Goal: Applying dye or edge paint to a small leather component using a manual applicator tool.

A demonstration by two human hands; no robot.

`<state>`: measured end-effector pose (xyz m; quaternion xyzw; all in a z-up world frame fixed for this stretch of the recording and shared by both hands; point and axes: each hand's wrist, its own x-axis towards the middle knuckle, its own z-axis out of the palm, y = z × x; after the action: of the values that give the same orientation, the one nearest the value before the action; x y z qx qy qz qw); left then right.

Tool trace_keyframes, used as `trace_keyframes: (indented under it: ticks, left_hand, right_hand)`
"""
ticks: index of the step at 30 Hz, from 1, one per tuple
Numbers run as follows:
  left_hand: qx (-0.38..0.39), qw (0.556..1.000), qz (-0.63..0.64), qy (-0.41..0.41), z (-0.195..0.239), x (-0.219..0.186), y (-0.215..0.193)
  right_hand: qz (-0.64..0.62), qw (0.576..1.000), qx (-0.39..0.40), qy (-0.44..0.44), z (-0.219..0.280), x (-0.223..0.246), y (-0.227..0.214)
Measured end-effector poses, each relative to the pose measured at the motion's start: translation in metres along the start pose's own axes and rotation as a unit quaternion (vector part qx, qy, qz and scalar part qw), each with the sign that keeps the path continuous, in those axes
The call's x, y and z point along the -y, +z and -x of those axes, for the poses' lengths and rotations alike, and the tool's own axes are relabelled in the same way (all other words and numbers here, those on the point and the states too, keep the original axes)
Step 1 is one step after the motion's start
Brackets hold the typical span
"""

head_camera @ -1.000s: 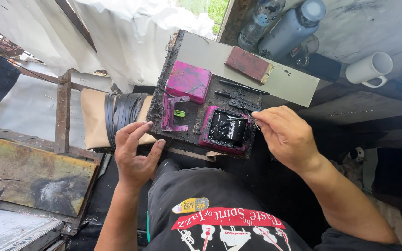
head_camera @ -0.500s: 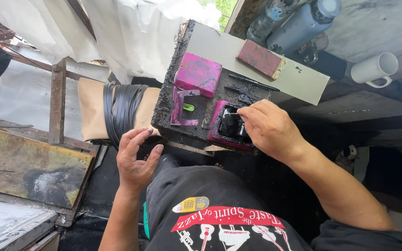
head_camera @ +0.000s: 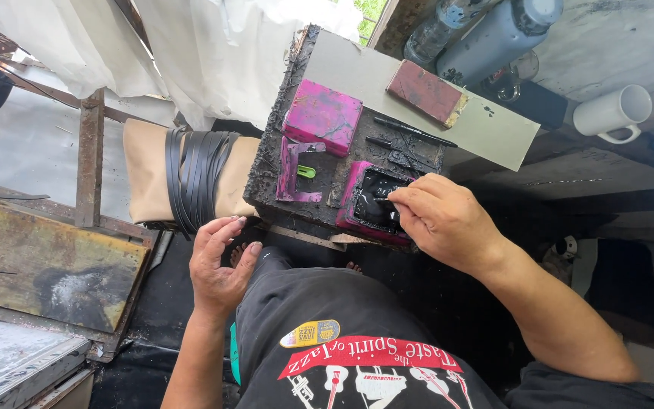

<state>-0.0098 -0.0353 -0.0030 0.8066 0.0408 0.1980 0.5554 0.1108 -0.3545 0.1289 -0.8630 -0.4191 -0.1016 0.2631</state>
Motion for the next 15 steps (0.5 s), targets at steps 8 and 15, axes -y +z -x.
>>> trace_keyframes:
  ticks: [8,15]
  left_hand:
    - [-0.007,0.999,-0.034,-0.041,0.024,0.032,-0.002]
    - [-0.014,0.992,-0.091,-0.083,0.057,0.095,-0.004]
  right_hand:
    - [0.044,0.998,-0.04,-0.019,-0.008,0.006,-0.015]
    - [0.056,0.997,-0.008,-0.06,-0.013,0.003,-0.006]
